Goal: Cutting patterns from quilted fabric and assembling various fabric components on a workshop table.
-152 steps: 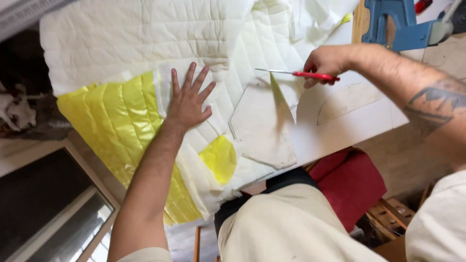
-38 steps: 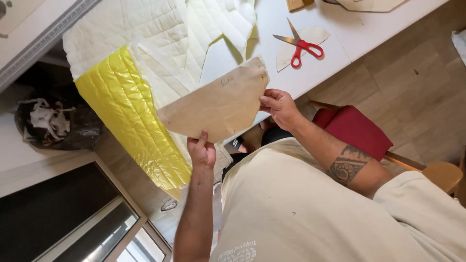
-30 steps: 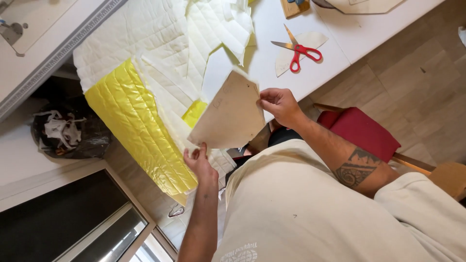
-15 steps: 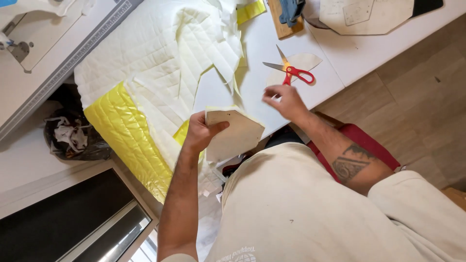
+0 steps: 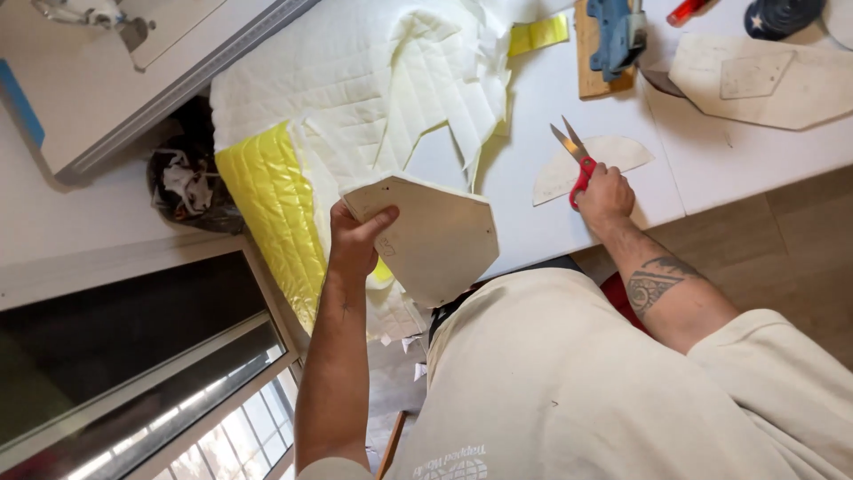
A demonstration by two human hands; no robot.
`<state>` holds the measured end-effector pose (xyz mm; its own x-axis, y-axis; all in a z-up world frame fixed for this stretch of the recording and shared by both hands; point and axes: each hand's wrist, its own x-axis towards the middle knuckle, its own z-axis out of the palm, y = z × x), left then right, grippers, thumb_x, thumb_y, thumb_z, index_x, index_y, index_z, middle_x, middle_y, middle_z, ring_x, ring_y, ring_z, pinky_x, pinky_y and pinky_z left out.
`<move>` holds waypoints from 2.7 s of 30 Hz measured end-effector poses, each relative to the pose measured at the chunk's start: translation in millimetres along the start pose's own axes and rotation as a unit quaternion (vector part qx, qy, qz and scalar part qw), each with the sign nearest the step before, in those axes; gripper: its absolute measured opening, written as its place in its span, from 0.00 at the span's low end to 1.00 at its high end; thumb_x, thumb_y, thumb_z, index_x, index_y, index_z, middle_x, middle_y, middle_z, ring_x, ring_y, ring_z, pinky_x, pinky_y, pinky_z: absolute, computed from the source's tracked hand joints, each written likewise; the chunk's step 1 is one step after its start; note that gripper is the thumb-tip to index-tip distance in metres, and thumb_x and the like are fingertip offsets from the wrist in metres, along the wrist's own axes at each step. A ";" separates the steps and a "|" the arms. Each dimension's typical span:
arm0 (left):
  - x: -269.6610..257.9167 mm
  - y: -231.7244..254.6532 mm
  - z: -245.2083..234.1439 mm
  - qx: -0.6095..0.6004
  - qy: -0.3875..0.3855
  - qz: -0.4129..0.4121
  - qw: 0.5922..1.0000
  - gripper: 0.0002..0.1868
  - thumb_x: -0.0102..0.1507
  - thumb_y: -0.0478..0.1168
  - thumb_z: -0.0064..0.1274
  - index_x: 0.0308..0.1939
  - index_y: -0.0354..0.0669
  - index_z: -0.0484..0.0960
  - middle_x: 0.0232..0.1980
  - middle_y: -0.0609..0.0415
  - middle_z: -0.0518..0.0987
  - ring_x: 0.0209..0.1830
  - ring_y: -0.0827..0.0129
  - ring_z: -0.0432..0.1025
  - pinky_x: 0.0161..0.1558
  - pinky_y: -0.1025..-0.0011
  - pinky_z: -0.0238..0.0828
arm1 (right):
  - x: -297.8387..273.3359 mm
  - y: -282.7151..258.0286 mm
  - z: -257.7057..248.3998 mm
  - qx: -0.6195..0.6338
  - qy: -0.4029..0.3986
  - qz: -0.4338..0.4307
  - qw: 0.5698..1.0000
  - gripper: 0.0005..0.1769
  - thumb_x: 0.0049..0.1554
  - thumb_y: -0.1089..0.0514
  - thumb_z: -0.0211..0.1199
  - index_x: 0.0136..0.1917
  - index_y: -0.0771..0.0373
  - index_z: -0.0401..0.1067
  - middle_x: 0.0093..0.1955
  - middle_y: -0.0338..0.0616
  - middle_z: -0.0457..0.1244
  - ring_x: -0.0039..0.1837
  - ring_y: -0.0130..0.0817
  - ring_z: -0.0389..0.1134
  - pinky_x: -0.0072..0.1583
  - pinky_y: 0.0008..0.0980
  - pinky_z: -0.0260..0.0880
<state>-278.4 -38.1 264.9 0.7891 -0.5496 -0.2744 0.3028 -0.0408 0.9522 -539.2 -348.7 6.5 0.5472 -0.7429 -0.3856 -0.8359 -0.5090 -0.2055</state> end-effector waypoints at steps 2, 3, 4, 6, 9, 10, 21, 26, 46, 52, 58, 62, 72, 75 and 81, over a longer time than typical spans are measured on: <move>-1.9 10.2 -3.3 -0.029 0.019 0.009 0.999 0.17 0.56 0.28 0.67 0.48 0.42 0.86 0.41 0.49 0.86 0.39 0.59 0.82 0.47 0.60 0.81 | 9.5 9.7 4.6 0.014 -0.004 0.006 1.000 0.31 0.52 0.48 0.71 0.65 0.62 0.69 0.52 0.51 0.64 0.57 0.56 0.70 0.55 0.57 0.72; -4.7 14.8 -5.5 -0.041 0.029 0.010 0.999 0.15 0.58 0.30 0.66 0.48 0.43 0.85 0.41 0.48 0.86 0.39 0.58 0.82 0.47 0.60 0.81 | 13.8 20.6 13.3 0.068 0.004 -0.001 0.998 0.36 0.48 0.47 0.74 0.66 0.64 0.71 0.50 0.47 0.65 0.56 0.52 0.71 0.54 0.53 0.73; -7.5 19.1 -7.8 -0.052 0.039 0.011 0.998 0.12 0.61 0.33 0.64 0.49 0.44 0.84 0.42 0.48 0.86 0.39 0.57 0.83 0.47 0.60 0.81 | 18.4 31.7 21.9 0.122 0.012 -0.007 0.992 0.40 0.45 0.46 0.76 0.67 0.66 0.72 0.47 0.44 0.67 0.56 0.48 0.72 0.53 0.49 0.74; -16.2 28.0 -12.8 -0.066 0.043 0.019 0.997 0.13 0.61 0.32 0.64 0.49 0.44 0.84 0.41 0.49 0.86 0.39 0.58 0.83 0.47 0.61 0.82 | 7.9 40.6 21.0 0.230 -0.020 0.047 0.972 0.35 0.46 0.47 0.74 0.66 0.59 0.74 0.46 0.41 0.68 0.53 0.43 0.72 0.52 0.46 0.74; -16.5 34.7 -25.9 -0.075 0.035 0.032 0.996 0.13 0.62 0.32 0.63 0.50 0.44 0.84 0.42 0.49 0.86 0.39 0.58 0.83 0.47 0.61 0.83 | -11.1 39.5 5.6 0.507 -0.140 0.128 0.840 0.27 0.51 0.55 0.70 0.64 0.58 0.74 0.47 0.38 0.69 0.50 0.34 0.73 0.54 0.37 0.75; -18.0 34.3 -31.6 -0.073 0.025 0.032 0.997 0.14 0.62 0.33 0.62 0.52 0.44 0.84 0.43 0.49 0.86 0.40 0.58 0.83 0.48 0.61 0.83 | -22.9 39.0 -0.3 0.652 -0.225 0.149 0.709 0.23 0.55 0.60 0.68 0.64 0.62 0.72 0.49 0.38 0.68 0.50 0.29 0.72 0.58 0.31 0.75; -19.7 32.1 -64.3 0.011 -0.111 0.034 0.993 0.18 0.55 0.27 0.69 0.48 0.43 0.87 0.43 0.46 0.86 0.43 0.50 0.82 0.53 0.53 0.79 | -176.3 -116.7 -196.1 0.651 -0.241 -0.211 0.688 0.48 0.38 0.71 0.76 0.71 0.75 0.65 0.50 0.68 0.68 0.51 0.56 0.72 0.53 0.46 0.73; -32.4 42.3 -60.4 0.040 -0.180 0.062 0.981 0.15 0.54 0.27 0.70 0.43 0.41 0.89 0.41 0.42 0.85 0.43 0.47 0.82 0.55 0.53 0.76 | -201.5 -153.1 -258.8 0.364 -0.065 -0.413 0.832 0.56 0.29 0.54 0.88 0.68 0.71 0.70 0.49 0.58 0.69 0.51 0.53 0.72 0.57 0.45 0.72; -52.3 63.2 -16.3 0.023 -0.250 0.145 0.957 0.15 0.57 0.28 0.67 0.46 0.44 0.90 0.40 0.44 0.86 0.44 0.50 0.82 0.56 0.61 0.73 | -211.4 -173.6 -254.2 0.212 0.082 -0.504 0.833 0.26 0.48 0.62 0.78 0.59 0.73 0.75 0.36 0.53 0.68 0.35 0.43 0.70 0.42 0.36 0.74; -57.2 56.4 -20.7 0.033 -0.241 0.137 0.960 0.14 0.56 0.29 0.67 0.46 0.42 0.90 0.39 0.43 0.86 0.42 0.49 0.82 0.56 0.59 0.73 | -206.6 -170.4 -248.9 0.215 0.095 -0.505 0.830 0.24 0.49 0.64 0.77 0.57 0.74 0.75 0.35 0.56 0.68 0.33 0.45 0.70 0.39 0.37 0.73; -55.6 59.3 -18.6 0.060 -0.237 0.134 0.960 0.14 0.56 0.29 0.67 0.46 0.42 0.90 0.39 0.41 0.86 0.42 0.47 0.82 0.56 0.59 0.73 | -200.7 -168.9 -250.9 0.207 0.087 -0.506 0.833 0.25 0.48 0.64 0.78 0.57 0.72 0.76 0.36 0.56 0.69 0.34 0.45 0.70 0.40 0.36 0.74; -55.4 69.5 -10.4 0.064 -0.229 0.126 0.963 0.14 0.56 0.28 0.67 0.46 0.41 0.90 0.39 0.40 0.86 0.42 0.47 0.82 0.56 0.59 0.74 | -198.8 -167.3 -248.5 0.216 0.094 -0.516 0.824 0.22 0.48 0.65 0.77 0.55 0.74 0.76 0.34 0.57 0.68 0.32 0.46 0.69 0.39 0.36 0.73; -37.0 63.4 -20.0 0.063 -0.134 0.074 0.986 0.14 0.57 0.30 0.68 0.46 0.42 0.88 0.40 0.44 0.85 0.41 0.52 0.81 0.52 0.55 0.76 | -158.2 -134.5 -259.1 0.432 -0.015 -0.409 0.804 0.28 0.51 0.55 0.77 0.59 0.72 0.73 0.38 0.49 0.69 0.39 0.38 0.71 0.51 0.36 0.72; -20.9 44.2 -31.5 0.012 -0.079 0.041 0.996 0.14 0.59 0.31 0.66 0.49 0.44 0.86 0.42 0.45 0.85 0.41 0.51 0.81 0.51 0.52 0.79 | -138.8 -114.8 -243.8 0.499 -0.050 -0.287 0.816 0.25 0.58 0.54 0.71 0.61 0.72 0.70 0.39 0.53 0.67 0.43 0.41 0.70 0.55 0.39 0.72; -15.6 53.0 -23.9 -0.147 0.014 0.038 0.988 0.14 0.61 0.32 0.65 0.51 0.48 0.85 0.45 0.54 0.87 0.44 0.60 0.83 0.53 0.58 0.82 | -92.7 -36.2 -112.6 0.292 -0.050 -0.042 0.954 0.27 0.57 0.53 0.73 0.64 0.68 0.72 0.41 0.45 0.68 0.43 0.40 0.71 0.50 0.40 0.70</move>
<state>-261.9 -11.8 316.4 0.8284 -0.5185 -0.2117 0.3814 0.2455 0.8912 -554.8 -310.3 150.9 0.6307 -0.6498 -0.4242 -0.6876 -0.2145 -0.6937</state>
